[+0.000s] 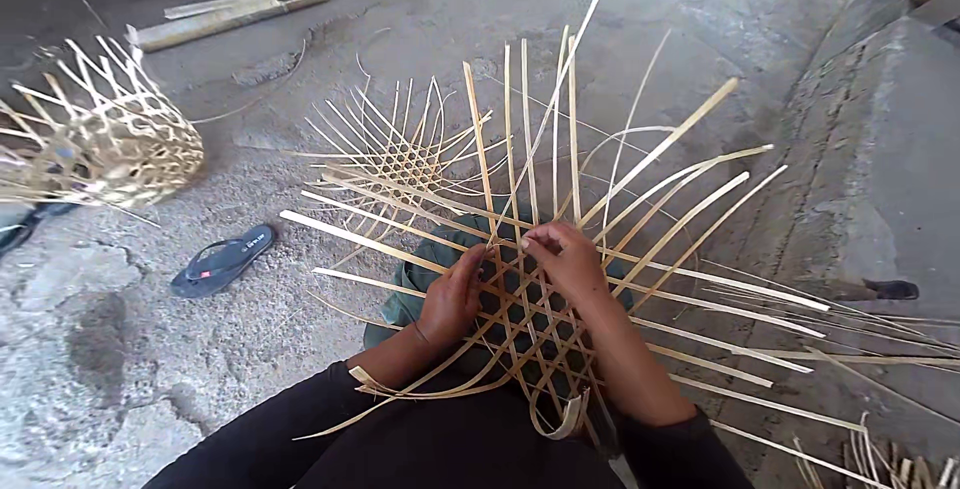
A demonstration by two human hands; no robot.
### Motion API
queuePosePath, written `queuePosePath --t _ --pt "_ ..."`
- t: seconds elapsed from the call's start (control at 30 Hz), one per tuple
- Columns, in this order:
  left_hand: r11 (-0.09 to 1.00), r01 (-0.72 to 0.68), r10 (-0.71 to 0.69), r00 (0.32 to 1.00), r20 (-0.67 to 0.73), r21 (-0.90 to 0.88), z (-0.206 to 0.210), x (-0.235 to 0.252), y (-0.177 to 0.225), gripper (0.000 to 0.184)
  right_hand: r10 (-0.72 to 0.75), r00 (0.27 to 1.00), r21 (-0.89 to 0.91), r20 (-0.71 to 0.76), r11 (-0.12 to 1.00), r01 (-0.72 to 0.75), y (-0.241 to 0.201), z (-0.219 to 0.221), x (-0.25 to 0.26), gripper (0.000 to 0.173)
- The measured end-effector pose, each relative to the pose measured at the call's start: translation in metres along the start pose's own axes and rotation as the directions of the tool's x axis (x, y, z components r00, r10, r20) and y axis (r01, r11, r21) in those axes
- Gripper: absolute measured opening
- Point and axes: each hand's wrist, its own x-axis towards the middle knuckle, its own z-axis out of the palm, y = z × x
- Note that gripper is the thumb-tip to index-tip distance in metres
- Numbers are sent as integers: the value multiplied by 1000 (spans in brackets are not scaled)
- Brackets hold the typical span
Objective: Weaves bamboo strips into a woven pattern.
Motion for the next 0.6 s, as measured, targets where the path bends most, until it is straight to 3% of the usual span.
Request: queuePosePath --t 0.13,0.2,0.27,0.37,0.47,0.6 --pt "1000 6 -6 1000 6 -19 0 0 1 39 -112 990 227 81 970 91 -30 -12 34 21" --pt "1000 10 -10 1000 15 -8 1 -1 2 40 -263 948 375 181 909 181 -39 -2 60 28" --pt "999 42 -43 998 43 17 1 -2 7 42 -366 878 399 307 888 230 -47 14 83 41" --pt "996 72 -74 997 36 49 -2 -3 15 44 -265 719 301 643 950 81 -69 24 99 63" --pt "999 20 -19 1000 -22 44 -3 -5 16 41 -136 534 142 834 989 29 -79 26 112 58" --pt "998 31 -29 999 -38 56 -4 -4 20 42 -92 475 95 875 995 17 -82 28 116 55"
